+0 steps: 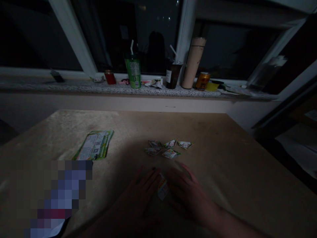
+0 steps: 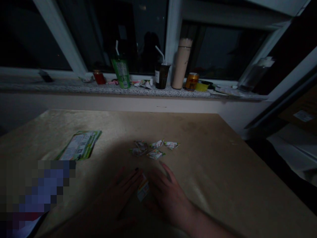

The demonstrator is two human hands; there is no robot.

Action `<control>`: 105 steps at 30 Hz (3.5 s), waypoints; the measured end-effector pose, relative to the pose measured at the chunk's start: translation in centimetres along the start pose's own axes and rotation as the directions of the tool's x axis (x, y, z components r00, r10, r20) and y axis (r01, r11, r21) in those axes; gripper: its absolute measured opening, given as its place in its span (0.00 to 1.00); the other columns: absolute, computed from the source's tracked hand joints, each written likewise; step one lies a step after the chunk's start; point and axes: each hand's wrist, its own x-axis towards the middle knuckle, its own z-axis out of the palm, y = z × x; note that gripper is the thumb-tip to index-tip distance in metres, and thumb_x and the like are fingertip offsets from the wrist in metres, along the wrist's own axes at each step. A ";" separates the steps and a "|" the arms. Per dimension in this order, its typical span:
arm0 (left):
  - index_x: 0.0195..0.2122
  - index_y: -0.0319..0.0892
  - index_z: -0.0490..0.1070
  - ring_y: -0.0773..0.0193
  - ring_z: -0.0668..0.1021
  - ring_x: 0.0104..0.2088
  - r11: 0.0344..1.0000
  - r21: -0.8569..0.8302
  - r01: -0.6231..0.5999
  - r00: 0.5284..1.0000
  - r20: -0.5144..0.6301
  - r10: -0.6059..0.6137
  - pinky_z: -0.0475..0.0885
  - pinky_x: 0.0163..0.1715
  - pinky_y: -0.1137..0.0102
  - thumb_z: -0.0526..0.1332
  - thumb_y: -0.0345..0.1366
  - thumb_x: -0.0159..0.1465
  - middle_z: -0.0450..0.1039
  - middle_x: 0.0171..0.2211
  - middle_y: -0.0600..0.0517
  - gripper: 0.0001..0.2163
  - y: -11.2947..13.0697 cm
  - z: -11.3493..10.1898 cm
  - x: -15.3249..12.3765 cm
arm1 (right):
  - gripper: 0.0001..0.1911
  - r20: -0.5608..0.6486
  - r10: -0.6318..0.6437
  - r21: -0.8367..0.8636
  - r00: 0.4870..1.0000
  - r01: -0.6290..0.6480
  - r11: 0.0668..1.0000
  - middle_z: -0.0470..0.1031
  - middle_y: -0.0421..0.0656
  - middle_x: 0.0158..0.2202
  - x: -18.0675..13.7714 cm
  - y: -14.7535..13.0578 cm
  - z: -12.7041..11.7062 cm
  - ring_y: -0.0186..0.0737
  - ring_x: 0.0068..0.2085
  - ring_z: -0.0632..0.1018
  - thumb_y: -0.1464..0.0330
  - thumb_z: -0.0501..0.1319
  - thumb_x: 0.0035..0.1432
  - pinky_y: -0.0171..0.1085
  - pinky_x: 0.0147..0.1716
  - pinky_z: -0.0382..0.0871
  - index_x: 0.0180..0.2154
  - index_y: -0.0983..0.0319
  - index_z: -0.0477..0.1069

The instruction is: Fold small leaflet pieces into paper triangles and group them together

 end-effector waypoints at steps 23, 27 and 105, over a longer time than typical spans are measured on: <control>0.68 0.44 0.34 0.49 0.48 0.65 0.999 -0.046 0.021 1.000 -0.003 -0.021 0.36 0.61 0.46 0.55 0.55 0.64 0.40 0.67 0.45 0.40 -0.2 0.4 -0.1 | 0.24 0.053 0.035 -0.064 0.998 -0.031 0.997 0.66 0.50 0.59 0.3 0.0 0.0 0.51 0.60 0.64 0.66 0.58 0.60 0.59 0.61 0.51 0.57 0.65 0.63; 0.68 0.42 0.36 0.49 0.49 0.65 1.000 -0.025 0.012 1.000 -0.013 -0.013 0.36 0.62 0.47 0.57 0.52 0.64 0.40 0.67 0.44 0.40 0.0 0.2 -0.1 | 0.27 0.110 0.012 -0.079 0.994 -0.003 0.997 0.63 0.49 0.61 0.3 -0.1 -0.4 0.49 0.62 0.61 0.66 0.57 0.61 0.58 0.63 0.46 0.60 0.66 0.58; 0.68 0.52 0.34 0.48 0.49 0.65 0.984 -0.168 -0.057 0.991 0.112 0.077 0.45 0.63 0.51 0.58 0.47 0.65 0.38 0.68 0.54 0.38 -1.4 -1.3 -1.6 | 0.04 0.036 0.239 0.451 0.970 -0.230 0.863 0.72 0.40 0.35 3.0 2.2 0.7 0.38 0.41 0.72 0.69 0.67 0.54 0.38 0.43 0.61 0.33 0.60 0.74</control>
